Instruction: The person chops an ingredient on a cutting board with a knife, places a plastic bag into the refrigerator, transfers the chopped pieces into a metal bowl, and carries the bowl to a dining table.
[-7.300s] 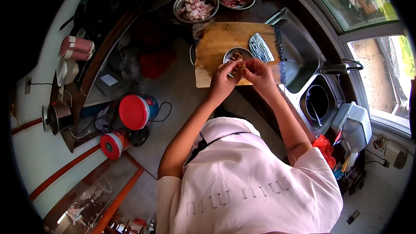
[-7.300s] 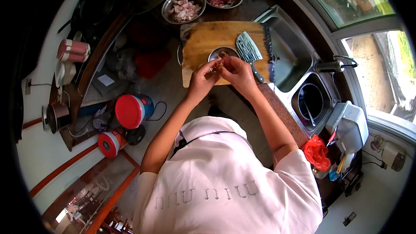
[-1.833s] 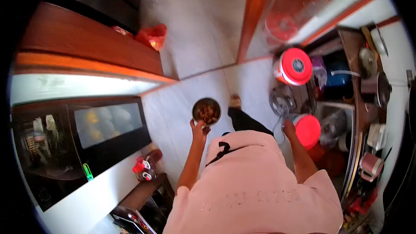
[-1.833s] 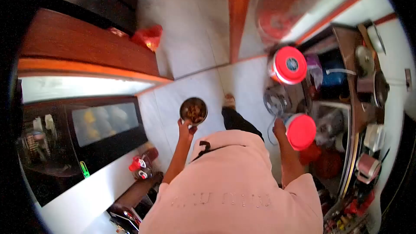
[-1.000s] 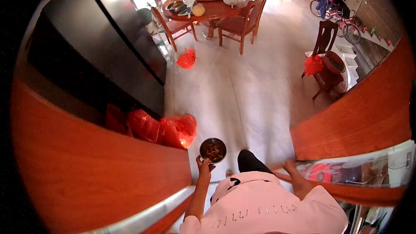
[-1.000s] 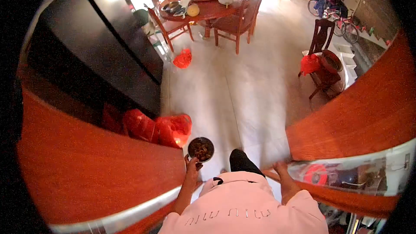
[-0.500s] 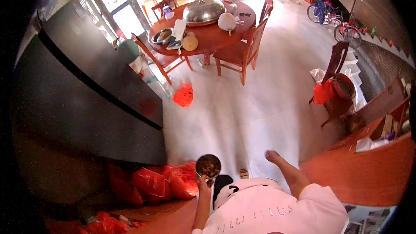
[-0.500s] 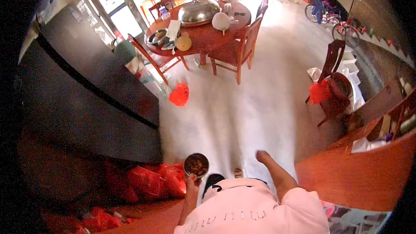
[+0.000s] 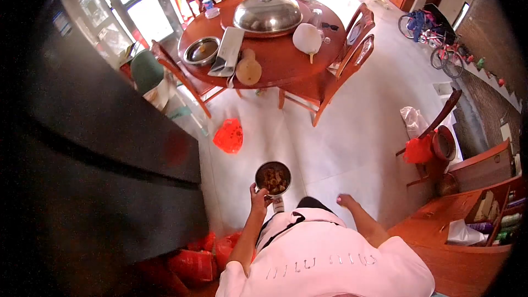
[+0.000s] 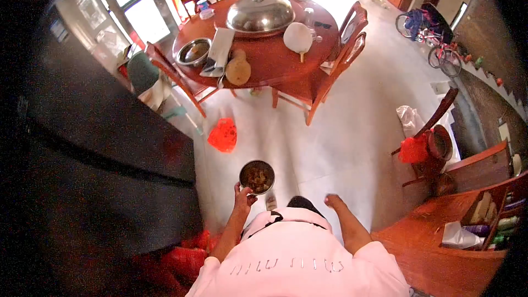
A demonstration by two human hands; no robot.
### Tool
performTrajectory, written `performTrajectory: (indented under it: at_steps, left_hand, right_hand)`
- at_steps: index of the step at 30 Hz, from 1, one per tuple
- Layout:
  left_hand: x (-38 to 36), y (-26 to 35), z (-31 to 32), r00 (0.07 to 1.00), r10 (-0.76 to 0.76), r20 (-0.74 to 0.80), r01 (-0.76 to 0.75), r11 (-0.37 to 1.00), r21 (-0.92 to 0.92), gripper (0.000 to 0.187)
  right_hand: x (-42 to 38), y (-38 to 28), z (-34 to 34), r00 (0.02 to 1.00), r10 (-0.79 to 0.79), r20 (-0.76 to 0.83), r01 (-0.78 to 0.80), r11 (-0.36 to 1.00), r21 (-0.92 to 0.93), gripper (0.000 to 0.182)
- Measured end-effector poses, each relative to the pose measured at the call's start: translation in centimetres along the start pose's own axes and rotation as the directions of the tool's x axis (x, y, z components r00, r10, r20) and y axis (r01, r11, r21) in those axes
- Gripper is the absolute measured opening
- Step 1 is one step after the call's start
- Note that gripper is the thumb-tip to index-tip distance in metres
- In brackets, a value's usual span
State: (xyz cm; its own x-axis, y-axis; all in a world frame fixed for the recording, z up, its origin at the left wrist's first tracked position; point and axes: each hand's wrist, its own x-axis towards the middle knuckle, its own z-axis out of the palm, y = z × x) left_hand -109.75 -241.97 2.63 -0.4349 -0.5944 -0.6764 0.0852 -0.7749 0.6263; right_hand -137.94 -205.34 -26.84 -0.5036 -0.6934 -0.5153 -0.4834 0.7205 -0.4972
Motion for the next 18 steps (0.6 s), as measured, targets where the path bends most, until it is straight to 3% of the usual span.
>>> performTrajectory:
  at_steps: [2, 4, 6, 7, 10, 12, 14, 16, 17, 18]
  left_hand:
    - [3.9, 3.0, 2.2, 0.999, -0.011, 0.031, 0.010, 1.000, 0.014, 0.066]
    - [7.7, 5.4, 4.9, 0.999, 0.000, 0.055, -0.001, 1.000, 0.024, 0.065]
    - [10.6, 7.9, 7.6, 0.994, -0.010, 0.110, 0.012, 1.000, -0.014, 0.065]
    - [12.3, 9.0, 9.2, 0.993, -0.014, 0.115, 0.016, 1.000, -0.020, 0.064]
    - [17.0, 11.8, 13.3, 0.991, -0.018, 0.135, 0.017, 1.000, 0.008, 0.061]
    - [20.6, 12.9, 15.6, 0.994, -0.014, 0.108, 0.015, 1.000, -0.009, 0.062]
    - [22.9, 14.8, 18.1, 0.997, -0.032, 0.071, 0.033, 0.999, -0.009, 0.065]
    - [25.0, 17.7, 21.3, 0.997, -0.058, 0.042, 0.058, 0.998, 0.001, 0.071]
    - [26.8, 18.3, 22.1, 0.997, -0.043, 0.059, 0.042, 0.999, 0.004, 0.072]
    - [28.2, 19.2, 23.2, 0.998, -0.022, 0.052, 0.023, 1.000, -0.004, 0.071]
  right_hand:
    - [-1.7, 1.0, -1.5, 0.976, 0.199, 0.085, -0.178, 0.961, -0.210, 0.029]
    - [-3.7, -3.5, -7.2, 0.919, 0.315, 0.239, -0.223, 0.912, -0.344, 0.031]
    - [-1.9, -3.5, -8.7, 0.886, 0.377, 0.269, -0.281, 0.900, -0.335, 0.028]
    - [-0.1, -3.0, -9.6, 0.871, 0.404, 0.281, -0.306, 0.892, -0.334, 0.027]
    - [8.0, -2.7, -12.1, 0.896, 0.428, 0.120, -0.360, 0.856, -0.371, 0.028]
    - [12.6, -9.7, -19.1, 0.943, 0.333, -0.025, -0.325, 0.896, -0.302, 0.026]
    - [21.7, -12.7, -23.7, 0.946, 0.321, -0.041, -0.321, 0.916, -0.242, 0.026]
    - [28.9, -19.2, -30.0, 0.955, 0.016, -0.297, -0.058, 0.989, -0.134, 0.023]
    - [33.4, -21.9, -33.3, 0.985, -0.089, -0.145, 0.050, 0.966, -0.255, 0.019]
    - [35.5, -26.5, -36.6, 0.925, -0.148, -0.349, 0.149, 0.989, -0.026, 0.015]
